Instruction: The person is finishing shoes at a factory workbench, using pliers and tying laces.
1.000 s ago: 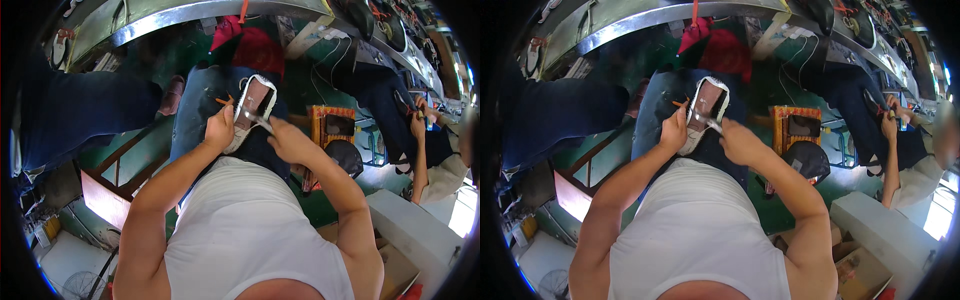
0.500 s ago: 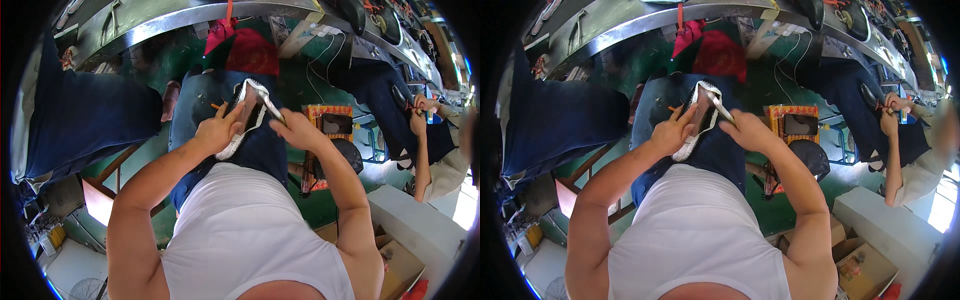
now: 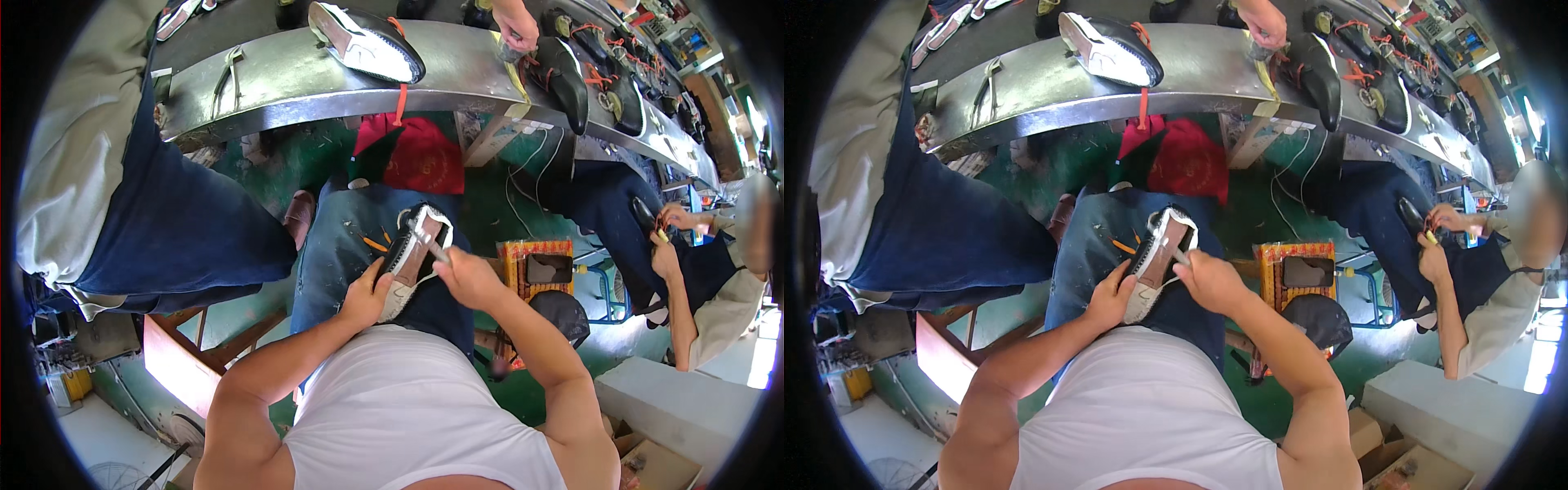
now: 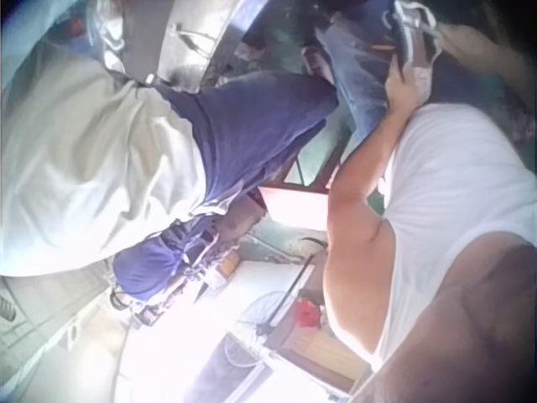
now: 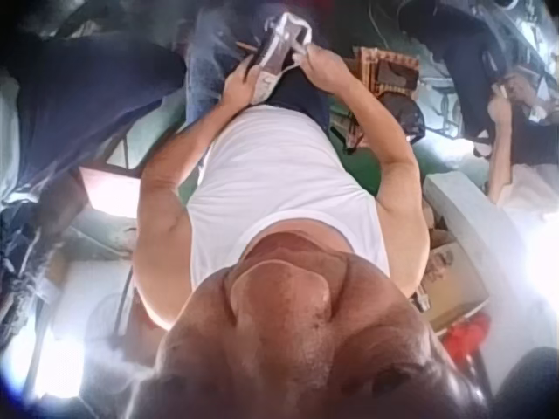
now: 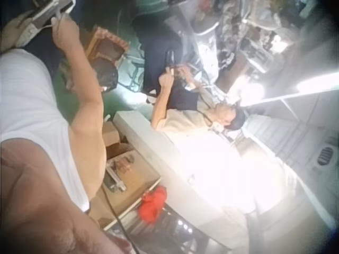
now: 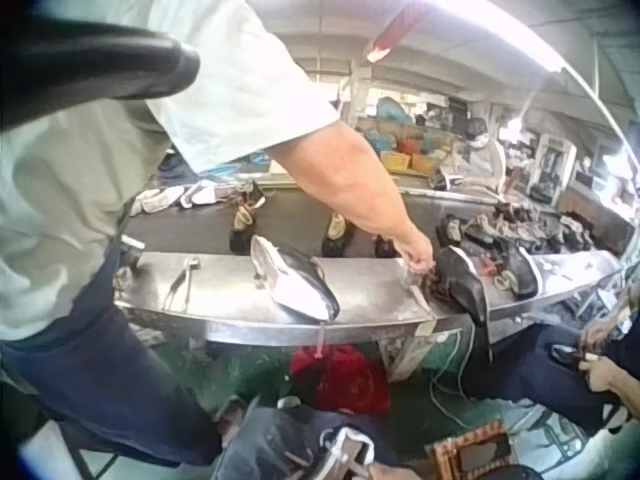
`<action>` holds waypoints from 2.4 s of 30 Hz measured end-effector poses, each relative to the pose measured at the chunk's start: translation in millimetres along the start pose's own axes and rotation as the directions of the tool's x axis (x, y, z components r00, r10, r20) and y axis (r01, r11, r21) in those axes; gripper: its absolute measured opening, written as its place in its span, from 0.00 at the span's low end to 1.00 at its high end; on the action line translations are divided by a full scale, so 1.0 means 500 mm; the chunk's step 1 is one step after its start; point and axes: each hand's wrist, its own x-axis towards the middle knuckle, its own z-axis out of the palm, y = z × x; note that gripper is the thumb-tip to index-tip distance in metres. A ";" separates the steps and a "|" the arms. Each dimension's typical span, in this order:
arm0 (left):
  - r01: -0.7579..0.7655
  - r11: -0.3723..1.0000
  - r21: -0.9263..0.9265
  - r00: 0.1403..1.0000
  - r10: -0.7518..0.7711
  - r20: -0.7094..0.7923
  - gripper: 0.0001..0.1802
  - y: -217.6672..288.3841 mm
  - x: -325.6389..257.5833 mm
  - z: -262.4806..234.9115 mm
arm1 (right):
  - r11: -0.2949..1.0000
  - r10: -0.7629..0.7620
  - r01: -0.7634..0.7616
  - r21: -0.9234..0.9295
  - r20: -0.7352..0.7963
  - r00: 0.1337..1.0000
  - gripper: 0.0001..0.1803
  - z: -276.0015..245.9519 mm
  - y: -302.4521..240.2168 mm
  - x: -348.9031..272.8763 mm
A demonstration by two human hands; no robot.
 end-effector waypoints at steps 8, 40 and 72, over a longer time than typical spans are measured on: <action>-0.025 0.998 -0.054 0.997 0.029 0.077 0.32 -0.018 0.014 -0.020 | 0.964 -0.192 0.241 0.117 -0.323 0.927 0.19 -0.111 -0.136 0.221; -0.448 0.174 -0.877 0.894 0.108 -0.436 0.21 0.342 0.519 -0.459 | 0.375 -0.075 -0.028 0.927 0.060 0.995 0.29 -0.238 -0.338 0.728; -0.124 0.992 0.035 0.961 0.129 -0.244 0.32 0.078 0.113 -0.169 | 0.601 0.137 -0.197 0.774 0.143 0.980 0.16 -0.175 -0.082 0.299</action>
